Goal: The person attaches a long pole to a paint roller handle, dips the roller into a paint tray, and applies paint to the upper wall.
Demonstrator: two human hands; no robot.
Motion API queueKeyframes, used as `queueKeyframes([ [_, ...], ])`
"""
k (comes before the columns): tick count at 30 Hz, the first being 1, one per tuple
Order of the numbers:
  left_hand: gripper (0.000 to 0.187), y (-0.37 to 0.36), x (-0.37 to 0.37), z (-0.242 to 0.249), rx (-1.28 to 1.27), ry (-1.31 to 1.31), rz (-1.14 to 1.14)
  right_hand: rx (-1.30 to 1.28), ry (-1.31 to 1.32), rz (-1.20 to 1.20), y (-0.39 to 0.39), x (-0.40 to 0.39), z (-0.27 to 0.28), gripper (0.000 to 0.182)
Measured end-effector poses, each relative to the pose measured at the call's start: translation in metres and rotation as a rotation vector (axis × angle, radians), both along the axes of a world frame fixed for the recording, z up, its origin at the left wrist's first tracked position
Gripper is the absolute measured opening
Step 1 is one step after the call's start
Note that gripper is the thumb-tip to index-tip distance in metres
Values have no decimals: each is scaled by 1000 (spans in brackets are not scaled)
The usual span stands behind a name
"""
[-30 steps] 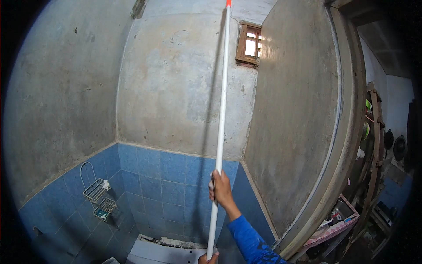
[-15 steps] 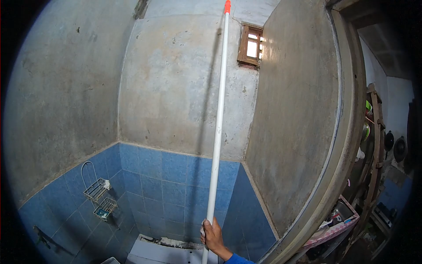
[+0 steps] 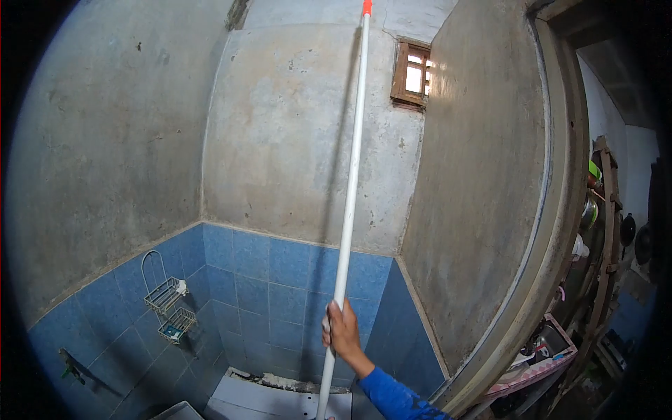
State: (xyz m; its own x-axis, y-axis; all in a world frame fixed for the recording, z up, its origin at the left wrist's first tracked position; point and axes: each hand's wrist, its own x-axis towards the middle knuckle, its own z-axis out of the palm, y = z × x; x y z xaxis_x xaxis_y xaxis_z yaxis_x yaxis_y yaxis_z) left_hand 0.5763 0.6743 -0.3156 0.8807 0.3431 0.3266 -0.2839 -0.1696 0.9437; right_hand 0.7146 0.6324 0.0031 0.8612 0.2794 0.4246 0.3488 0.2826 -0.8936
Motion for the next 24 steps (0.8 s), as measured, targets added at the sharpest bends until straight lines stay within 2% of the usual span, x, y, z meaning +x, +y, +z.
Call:
queueKeyframes([
  [3, 29, 17, 11, 62, 138, -120, -59, -33, -109, -40, 11, 23, 46, 33],
  [5, 23, 18, 18, 109, 109, -146, -53, -39, -174, -62, 17, 42, 77, 36],
  [7, 22, 24, 26, 135, 82, -172, -46, -24, -215, -74, 22, 56, 110, 37],
  [9, 36, 32, 40, 149, 252, -145, -118, -4, -240, -59, 25, 65, 144, 37],
  [10, 36, 35, 40, 170, 254, -146, -115, 5, -253, -45, 25, 69, 161, 37],
  [11, 26, 36, 39, 197, -44, -71, -267, 21, -252, -41, 27, 71, 176, 36],
  [12, 38, 38, 40, 219, -345, 6, -415, 36, -252, -37, 28, 72, 191, 35],
  [19, 45, 48, 49, 297, -233, -14, -389, 32, -271, -60, 38, 86, 270, 35],
  [24, 42, 49, 49, 304, -266, -26, -373, 36, -254, -63, 42, 90, 277, 35],
])
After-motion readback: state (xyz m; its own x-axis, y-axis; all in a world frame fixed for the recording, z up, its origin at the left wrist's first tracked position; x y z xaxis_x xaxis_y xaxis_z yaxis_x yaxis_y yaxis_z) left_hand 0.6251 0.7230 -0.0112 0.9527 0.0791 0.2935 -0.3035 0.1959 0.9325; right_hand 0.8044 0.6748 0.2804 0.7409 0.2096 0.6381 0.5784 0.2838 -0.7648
